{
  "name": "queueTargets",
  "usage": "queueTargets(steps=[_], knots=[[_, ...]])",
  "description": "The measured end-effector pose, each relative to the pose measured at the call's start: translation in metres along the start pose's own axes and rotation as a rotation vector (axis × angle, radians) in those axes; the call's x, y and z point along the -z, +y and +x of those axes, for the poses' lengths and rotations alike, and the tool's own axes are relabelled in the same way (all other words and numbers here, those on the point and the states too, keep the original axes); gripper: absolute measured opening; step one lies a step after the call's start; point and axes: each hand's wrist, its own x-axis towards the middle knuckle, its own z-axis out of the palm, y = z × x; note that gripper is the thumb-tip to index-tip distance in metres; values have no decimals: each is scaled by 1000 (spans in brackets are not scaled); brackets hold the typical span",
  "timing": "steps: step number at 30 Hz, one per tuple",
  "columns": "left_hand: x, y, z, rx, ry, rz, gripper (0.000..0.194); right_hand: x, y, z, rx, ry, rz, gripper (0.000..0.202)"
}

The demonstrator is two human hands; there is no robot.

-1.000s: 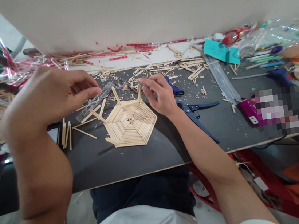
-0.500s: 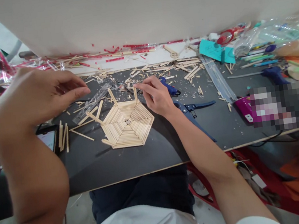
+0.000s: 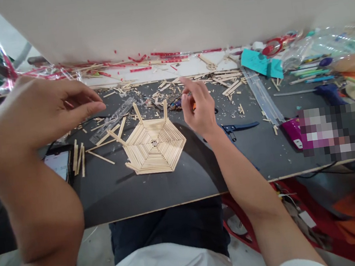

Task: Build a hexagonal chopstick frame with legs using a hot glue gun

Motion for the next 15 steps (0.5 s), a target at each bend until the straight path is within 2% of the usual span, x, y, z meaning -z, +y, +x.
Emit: queueTargets(steps=[4, 8, 11, 13, 15], knots=[[-15, -16, 4, 175, -168, 62, 19, 1, 4, 1, -41, -5, 12, 46], [-52, -24, 4, 364, -253, 114, 21, -3, 4, 2, -6, 28, -22, 37], [-83, -22, 0, 339, -341, 33, 26, -5, 4, 2, 15, 43, -33, 31], [-100, -19, -3, 397, -385, 4, 26, -6, 4, 1, 23, 48, -30, 29], [-110, -18, -4, 454, -379, 0, 31, -6, 3, 1, 33, 57, -31, 28]])
